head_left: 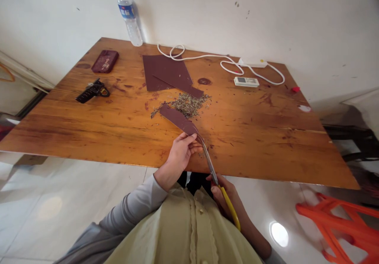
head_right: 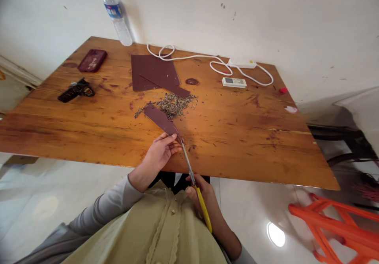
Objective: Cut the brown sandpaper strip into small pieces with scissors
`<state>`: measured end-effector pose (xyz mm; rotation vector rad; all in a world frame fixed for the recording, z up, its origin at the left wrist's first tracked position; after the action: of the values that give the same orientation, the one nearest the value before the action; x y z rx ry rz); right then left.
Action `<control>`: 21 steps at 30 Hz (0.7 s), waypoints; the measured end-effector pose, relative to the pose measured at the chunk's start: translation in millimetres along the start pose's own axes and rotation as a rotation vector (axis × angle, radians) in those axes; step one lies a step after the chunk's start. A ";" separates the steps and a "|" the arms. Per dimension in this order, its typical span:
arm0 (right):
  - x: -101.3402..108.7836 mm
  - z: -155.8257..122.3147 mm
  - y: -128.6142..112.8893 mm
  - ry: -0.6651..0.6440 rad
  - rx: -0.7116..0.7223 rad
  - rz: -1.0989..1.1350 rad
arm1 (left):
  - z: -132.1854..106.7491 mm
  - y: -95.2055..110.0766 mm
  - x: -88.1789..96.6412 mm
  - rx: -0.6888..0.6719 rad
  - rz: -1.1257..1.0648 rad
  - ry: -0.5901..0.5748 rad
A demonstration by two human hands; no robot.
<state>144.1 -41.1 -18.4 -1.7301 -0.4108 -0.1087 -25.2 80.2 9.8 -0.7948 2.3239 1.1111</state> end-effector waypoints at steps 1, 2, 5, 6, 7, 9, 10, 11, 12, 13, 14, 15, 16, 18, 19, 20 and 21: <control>0.5 1.0 0.0 0.017 0.010 -0.025 | 0.7 -0.3 -0.2 0.002 0.004 0.000; 0.8 1.8 0.0 0.031 0.020 -0.044 | 1.3 -0.7 -0.2 0.007 0.008 0.000; 0.8 2.7 0.8 0.053 0.028 -0.057 | 2.6 -1.5 -0.5 0.019 0.008 0.004; 0.5 2.6 1.0 0.055 0.026 -0.053 | 2.8 -1.6 -0.6 0.019 0.006 0.006; 0.2 2.4 1.1 0.055 0.022 -0.047 | 2.8 -1.7 -0.8 0.018 0.005 0.007; -0.6 1.8 0.9 0.052 0.015 -0.030 | 2.7 -1.5 -1.2 0.012 -0.001 0.015; -0.8 1.5 0.6 0.054 0.014 -0.019 | 2.6 -1.4 -1.3 0.010 -0.003 0.019; -1.1 1.3 0.2 0.053 0.016 -0.011 | 2.5 -1.3 -1.4 0.009 -0.005 0.023; -1.3 1.2 -0.3 0.054 0.021 -0.007 | 2.4 -1.2 -1.5 0.008 -0.006 0.025; -1.5 1.1 -0.8 0.054 0.027 -0.008 | 2.4 -1.1 -1.6 0.008 -0.005 0.025; -1.7 1.1 -1.2 0.053 0.032 -0.010 | 2.4 -1.0 -1.6 0.008 -0.002 0.022; -1.8 1.2 -1.4 0.052 0.034 -0.010 | 2.4 -1.0 -1.6 0.010 0.004 0.018; -1.6 1.2 -1.3 0.054 0.032 -0.008 | 2.5 -1.0 -1.6 0.012 0.010 0.012; -0.8 1.2 -0.6 0.057 0.018 -0.013 | 2.8 -1.1 -1.2 0.015 0.015 0.005; -0.2 1.1 -0.3 0.053 0.015 -0.023 | 3.0 -1.2 -0.8 0.016 0.014 0.004; 0.5 0.8 -0.2 0.048 0.019 -0.037 | 3.3 -1.3 -0.4 0.017 0.010 0.004; 1.2 0.5 0.0 0.038 0.028 -0.052 | 3.6 -1.4 -0.1 0.018 0.006 0.004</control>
<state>145.1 -40.4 -18.2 -1.6881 -0.4277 -0.1718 -23.7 82.3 7.0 -0.7853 2.3377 1.0910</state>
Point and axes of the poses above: each hand's wrist, its own z-axis towards the middle knuckle, its own x-axis out of the back of the hand, y = z × x, the point moved 4 cm from there along z, towards the middle knuckle, and after that the axes turned 4 degrees about x, right-handed, at the moved point
